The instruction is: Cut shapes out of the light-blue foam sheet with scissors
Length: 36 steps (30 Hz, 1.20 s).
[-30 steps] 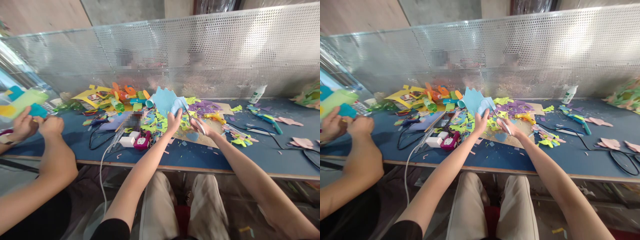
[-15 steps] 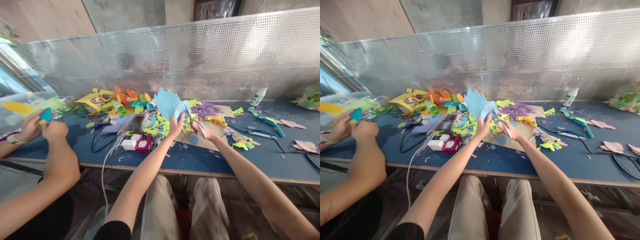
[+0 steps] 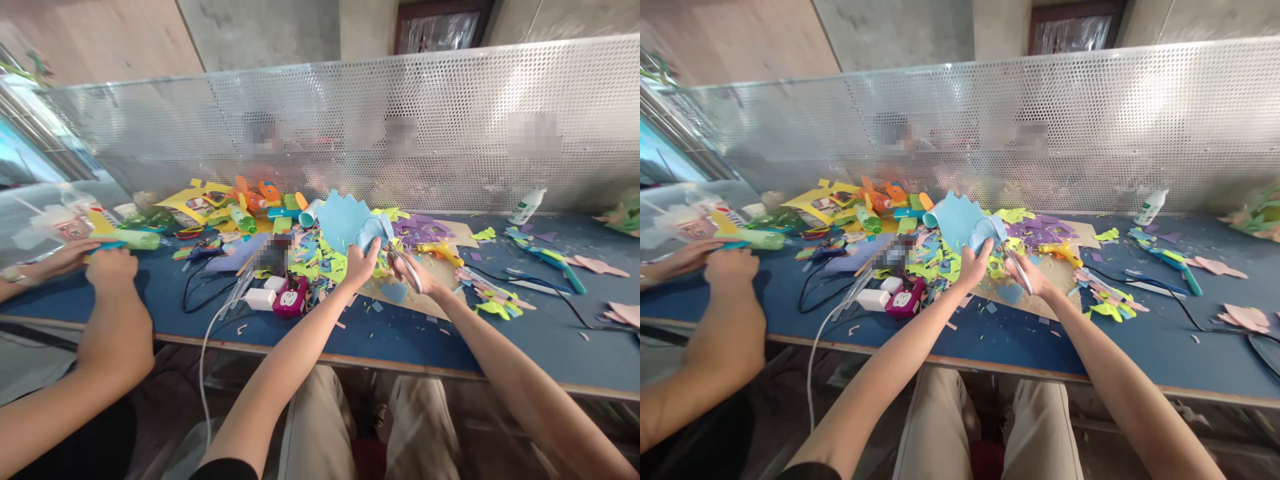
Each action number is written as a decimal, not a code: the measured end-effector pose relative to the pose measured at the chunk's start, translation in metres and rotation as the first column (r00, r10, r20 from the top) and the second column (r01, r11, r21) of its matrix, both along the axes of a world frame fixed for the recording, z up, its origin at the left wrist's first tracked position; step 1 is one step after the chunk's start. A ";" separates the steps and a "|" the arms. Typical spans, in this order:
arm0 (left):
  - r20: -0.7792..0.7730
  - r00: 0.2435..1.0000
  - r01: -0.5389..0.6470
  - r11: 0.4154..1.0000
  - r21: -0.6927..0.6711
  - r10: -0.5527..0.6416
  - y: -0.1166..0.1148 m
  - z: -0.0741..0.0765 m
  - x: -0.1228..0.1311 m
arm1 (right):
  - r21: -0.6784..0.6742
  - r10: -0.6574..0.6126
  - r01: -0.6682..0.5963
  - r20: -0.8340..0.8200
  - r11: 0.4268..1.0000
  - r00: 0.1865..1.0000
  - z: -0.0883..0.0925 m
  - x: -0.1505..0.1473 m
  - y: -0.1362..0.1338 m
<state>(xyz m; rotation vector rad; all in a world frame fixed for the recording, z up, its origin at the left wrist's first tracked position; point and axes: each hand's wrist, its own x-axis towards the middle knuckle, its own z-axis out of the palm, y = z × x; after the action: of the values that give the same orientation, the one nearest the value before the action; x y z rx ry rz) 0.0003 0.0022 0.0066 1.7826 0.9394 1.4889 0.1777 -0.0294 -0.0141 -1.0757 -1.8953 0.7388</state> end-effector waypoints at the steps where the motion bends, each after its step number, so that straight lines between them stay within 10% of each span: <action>1: -0.002 1.000 0.015 1.000 0.002 -0.015 -0.001 0.001 0.000 | 0.006 0.017 -0.017 -0.004 1.000 1.000 -0.001 0.000 0.001; 36: 0.074 0.994 0.081 0.994 -0.070 -0.076 -0.005 -0.001 0.006 | 0.079 0.083 -0.075 -0.098 0.994 0.992 -0.010 -0.004 0.004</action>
<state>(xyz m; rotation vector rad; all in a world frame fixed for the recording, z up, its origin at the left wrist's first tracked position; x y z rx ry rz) 0.0067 -0.0029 0.0054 1.6842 0.8671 1.4405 0.1741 -0.0253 -0.0237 -0.9043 -1.8723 0.7460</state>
